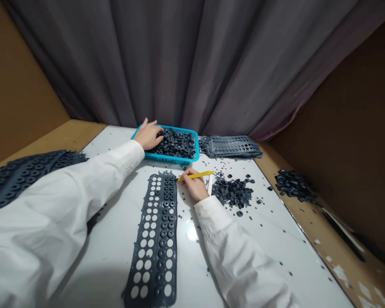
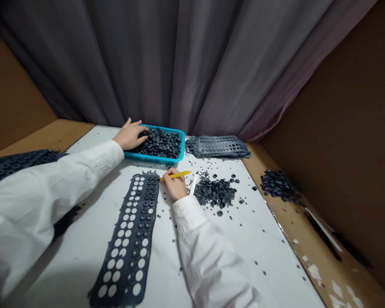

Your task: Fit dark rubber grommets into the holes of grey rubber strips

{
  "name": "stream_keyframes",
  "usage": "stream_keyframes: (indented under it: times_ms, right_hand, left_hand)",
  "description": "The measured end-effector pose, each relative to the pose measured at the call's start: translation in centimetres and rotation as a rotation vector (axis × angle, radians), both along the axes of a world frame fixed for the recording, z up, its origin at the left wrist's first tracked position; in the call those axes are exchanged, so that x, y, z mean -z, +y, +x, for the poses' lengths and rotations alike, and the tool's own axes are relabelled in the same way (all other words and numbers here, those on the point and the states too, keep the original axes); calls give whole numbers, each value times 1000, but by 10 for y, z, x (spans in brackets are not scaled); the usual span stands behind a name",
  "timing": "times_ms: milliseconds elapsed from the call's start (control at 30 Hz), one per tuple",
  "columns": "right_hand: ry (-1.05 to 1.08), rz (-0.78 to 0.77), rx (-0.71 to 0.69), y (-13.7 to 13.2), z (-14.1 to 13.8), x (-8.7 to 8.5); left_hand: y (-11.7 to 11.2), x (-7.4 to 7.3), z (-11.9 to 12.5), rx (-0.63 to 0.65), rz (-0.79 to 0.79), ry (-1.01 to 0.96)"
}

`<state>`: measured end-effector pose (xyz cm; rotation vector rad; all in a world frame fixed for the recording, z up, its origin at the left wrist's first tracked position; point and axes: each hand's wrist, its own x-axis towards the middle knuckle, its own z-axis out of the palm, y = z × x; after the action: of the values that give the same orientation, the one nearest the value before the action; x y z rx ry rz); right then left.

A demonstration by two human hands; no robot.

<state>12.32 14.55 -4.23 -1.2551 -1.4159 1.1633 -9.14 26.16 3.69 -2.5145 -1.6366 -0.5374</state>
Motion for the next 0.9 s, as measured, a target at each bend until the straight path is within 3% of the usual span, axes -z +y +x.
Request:
stream_keyframes:
  times_ms: [67, 133, 267, 333, 400, 467, 567, 633, 800, 900]
  right_hand:
    - [-8, 13, -4, -1, -1, 1]
    - [-14, 26, -5, -1, -1, 3]
    - [-27, 44, -5, 0, 0, -3]
    - [-28, 58, 1, 0, 4, -21]
    - [12, 98, 8, -4, 10, -49]
    - [132, 183, 11, -15, 17, -81]
    - [177, 272, 30, -44, 23, -108]
    - [109, 186, -3, -68, 25, -101]
    - [79, -198, -125, -114, 24, -33]
    - [78, -200, -114, -123, 23, -11]
  left_hand:
    - [-15, -2, 5, 42, 137, 2]
    - [-36, -4, 13, 163, 172, -12]
    - [-95, -8, 32, 496, -55, 50]
    - [-133, -8, 40, 596, -170, 44]
    - [-171, -7, 44, 695, -309, 36]
    - [-204, -4, 45, 672, -400, 60]
    - [-233, 9, 44, 449, -449, 18]
    - [-239, 20, 44, 331, -472, -57]
    - [-237, 39, 50, 244, -542, -156]
    - [-235, 39, 54, 246, -559, -157]
